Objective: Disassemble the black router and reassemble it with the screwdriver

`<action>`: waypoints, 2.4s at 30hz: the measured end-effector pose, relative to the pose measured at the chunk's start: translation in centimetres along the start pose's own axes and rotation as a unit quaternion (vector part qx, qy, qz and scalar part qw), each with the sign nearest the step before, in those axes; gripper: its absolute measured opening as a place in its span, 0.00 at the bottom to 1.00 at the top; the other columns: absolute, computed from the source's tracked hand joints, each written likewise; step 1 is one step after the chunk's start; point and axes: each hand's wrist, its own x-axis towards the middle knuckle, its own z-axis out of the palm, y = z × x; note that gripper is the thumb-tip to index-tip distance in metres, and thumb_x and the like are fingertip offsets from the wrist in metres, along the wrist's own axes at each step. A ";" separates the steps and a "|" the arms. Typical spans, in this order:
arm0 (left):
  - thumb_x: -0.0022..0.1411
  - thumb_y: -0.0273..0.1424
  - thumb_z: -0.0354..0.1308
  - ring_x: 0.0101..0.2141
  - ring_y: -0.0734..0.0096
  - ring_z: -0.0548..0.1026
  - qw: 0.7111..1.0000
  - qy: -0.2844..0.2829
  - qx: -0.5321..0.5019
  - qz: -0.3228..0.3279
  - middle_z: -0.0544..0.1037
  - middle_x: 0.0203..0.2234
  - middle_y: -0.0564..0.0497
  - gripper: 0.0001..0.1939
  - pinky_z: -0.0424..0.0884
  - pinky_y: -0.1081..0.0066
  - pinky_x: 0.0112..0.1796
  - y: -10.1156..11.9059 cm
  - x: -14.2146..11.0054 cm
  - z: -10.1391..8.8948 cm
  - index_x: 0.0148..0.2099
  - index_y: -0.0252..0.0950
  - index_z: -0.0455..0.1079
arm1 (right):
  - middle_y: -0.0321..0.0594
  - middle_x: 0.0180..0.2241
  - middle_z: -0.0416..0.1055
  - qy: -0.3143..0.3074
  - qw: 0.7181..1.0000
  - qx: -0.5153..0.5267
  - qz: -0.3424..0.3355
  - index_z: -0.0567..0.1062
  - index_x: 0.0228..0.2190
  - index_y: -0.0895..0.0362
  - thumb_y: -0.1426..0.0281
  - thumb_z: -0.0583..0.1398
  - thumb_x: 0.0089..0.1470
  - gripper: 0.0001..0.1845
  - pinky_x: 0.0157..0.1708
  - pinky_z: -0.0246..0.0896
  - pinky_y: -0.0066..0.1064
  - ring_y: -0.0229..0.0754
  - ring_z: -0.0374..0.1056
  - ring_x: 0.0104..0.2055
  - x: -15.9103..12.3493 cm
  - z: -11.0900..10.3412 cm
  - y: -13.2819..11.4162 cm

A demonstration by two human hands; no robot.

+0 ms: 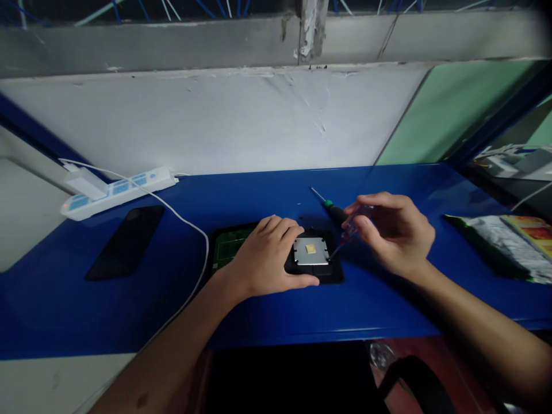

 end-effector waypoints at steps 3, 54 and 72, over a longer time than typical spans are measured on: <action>0.52 0.63 0.63 0.56 0.46 0.70 1.000 -0.010 -0.007 0.002 0.73 0.55 0.39 0.46 0.56 0.48 0.63 -0.1 -0.1 0.2 0.59 0.33 0.65 | 0.38 0.39 0.77 -0.011 1.000 -0.004 0.003 0.74 0.53 0.50 0.80 0.64 0.56 0.25 0.32 0.79 0.32 0.38 0.78 0.34 -0.1 0.0 0.1; 0.49 0.58 0.68 0.61 0.44 0.67 0.997 -0.068 -0.036 -0.002 0.71 0.58 0.38 0.49 0.57 0.46 0.65 -0.9 -0.5 0.4 0.64 0.34 0.60 | 0.42 0.42 0.73 -0.051 0.999 -0.002 -0.004 0.71 0.54 0.47 0.71 0.64 0.59 0.21 0.35 0.75 0.42 0.45 0.73 0.38 -0.8 1.0 -0.2; 0.50 0.58 0.67 0.62 0.42 0.66 0.996 -0.074 -0.042 -0.003 0.70 0.59 0.36 0.49 0.56 0.44 0.65 -0.9 -0.5 0.3 0.64 0.32 0.61 | 0.43 0.52 0.77 -0.051 0.996 0.051 0.053 0.70 0.58 0.49 0.75 0.55 0.65 0.22 0.43 0.79 0.43 0.46 0.80 0.46 -1.0 0.9 -1.3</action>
